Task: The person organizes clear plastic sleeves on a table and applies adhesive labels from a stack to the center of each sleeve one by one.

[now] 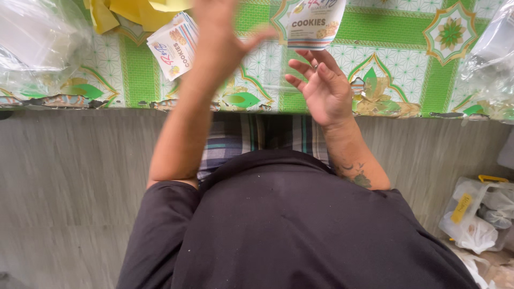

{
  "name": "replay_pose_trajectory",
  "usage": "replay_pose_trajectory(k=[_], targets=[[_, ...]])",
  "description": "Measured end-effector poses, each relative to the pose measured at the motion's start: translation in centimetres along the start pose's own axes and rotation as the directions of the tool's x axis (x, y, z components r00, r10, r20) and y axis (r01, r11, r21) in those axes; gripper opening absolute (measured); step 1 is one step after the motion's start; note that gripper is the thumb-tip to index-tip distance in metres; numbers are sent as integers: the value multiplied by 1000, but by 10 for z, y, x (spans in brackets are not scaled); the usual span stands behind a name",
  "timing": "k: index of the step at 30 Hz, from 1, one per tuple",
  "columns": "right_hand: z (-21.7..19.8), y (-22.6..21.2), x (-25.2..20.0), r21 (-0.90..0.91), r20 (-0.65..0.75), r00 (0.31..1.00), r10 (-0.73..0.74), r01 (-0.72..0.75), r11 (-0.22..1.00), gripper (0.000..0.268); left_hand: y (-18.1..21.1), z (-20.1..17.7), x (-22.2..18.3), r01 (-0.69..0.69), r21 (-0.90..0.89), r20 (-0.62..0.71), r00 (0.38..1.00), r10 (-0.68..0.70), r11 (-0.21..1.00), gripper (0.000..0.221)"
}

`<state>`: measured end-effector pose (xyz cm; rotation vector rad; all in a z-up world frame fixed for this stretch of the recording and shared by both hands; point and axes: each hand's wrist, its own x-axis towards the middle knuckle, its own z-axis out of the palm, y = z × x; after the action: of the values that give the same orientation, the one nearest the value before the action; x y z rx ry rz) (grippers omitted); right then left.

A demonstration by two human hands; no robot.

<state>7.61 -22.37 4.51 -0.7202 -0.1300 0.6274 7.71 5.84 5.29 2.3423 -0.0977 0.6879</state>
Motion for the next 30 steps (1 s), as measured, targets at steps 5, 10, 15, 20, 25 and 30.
replay_pose_trajectory(k=[5,10,15,20,25,30], targets=[[-9,6,8,-268,-132,987,-94,56,962,46,59,44,-14,246,-382,190,964,-185,891,22],[-24,-12,23,-753,-70,877,-476,266,601,46,55,44,-11,144,-172,85,988,-132,974,24],[-31,-17,34,-965,130,900,-417,211,154,35,43,46,-23,109,-134,97,991,-96,985,23],[-33,-4,47,-978,126,922,-366,178,110,28,32,55,-30,243,-77,97,967,-236,967,29],[-33,4,49,-949,120,926,-357,212,232,15,36,61,-28,306,4,-22,952,-306,952,43],[-33,1,50,-941,6,940,-342,121,315,15,34,60,-29,297,-176,7,954,-300,939,24]])
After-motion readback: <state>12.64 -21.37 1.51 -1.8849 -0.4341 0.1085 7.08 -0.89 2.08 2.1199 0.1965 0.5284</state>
